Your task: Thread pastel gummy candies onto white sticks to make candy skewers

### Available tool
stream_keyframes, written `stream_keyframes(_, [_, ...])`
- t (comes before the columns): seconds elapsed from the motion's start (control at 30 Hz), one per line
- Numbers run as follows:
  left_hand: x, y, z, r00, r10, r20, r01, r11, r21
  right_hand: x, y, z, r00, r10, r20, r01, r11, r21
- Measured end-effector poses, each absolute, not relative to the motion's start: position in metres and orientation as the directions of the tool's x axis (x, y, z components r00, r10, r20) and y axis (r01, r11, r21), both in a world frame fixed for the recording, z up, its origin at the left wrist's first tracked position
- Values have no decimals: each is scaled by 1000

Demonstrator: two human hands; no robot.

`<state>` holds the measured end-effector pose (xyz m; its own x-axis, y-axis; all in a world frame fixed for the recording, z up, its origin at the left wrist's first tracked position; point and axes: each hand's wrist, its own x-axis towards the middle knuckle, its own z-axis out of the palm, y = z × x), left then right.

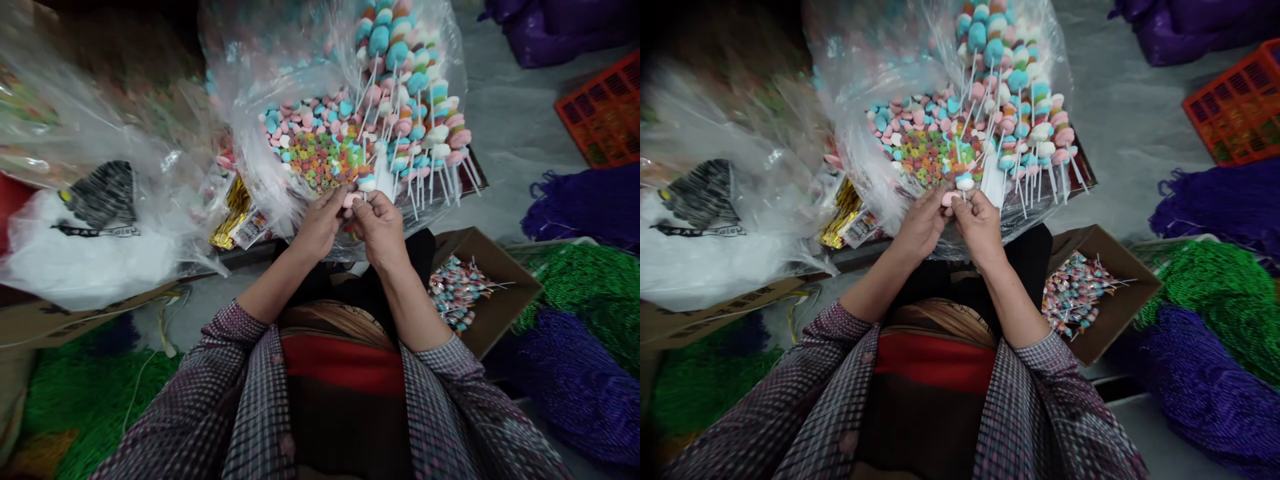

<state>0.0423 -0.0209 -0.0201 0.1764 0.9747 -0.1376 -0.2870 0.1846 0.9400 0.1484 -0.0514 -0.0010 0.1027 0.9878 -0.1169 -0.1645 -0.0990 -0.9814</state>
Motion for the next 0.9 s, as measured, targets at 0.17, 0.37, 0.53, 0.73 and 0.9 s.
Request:
stream_keyframes(0.17, [42,-21,-22,171,963,-209,-325,255,911,151,-53,1,88,992,-94,-181,-77,-980])
stream_keyframes(0.37, [38,-19,-26,194,965,-177,-266,226,937,152,-54,-1,127,987,-94,-106,-81,-991])
stream_keyframes(0.53, [42,-26,-24,232,965,-119,-248,177,952,153,-52,-8,181,983,-16,-45,-8,-999])
stream_keyframes(0.73, [43,-30,-21,236,970,-60,-267,124,956,154,-49,-13,255,966,49,96,25,-995])
stream_keyframes(0.9, [33,-18,-21,174,974,-147,-285,192,939,159,-63,-1,136,989,-61,-13,-60,-998])
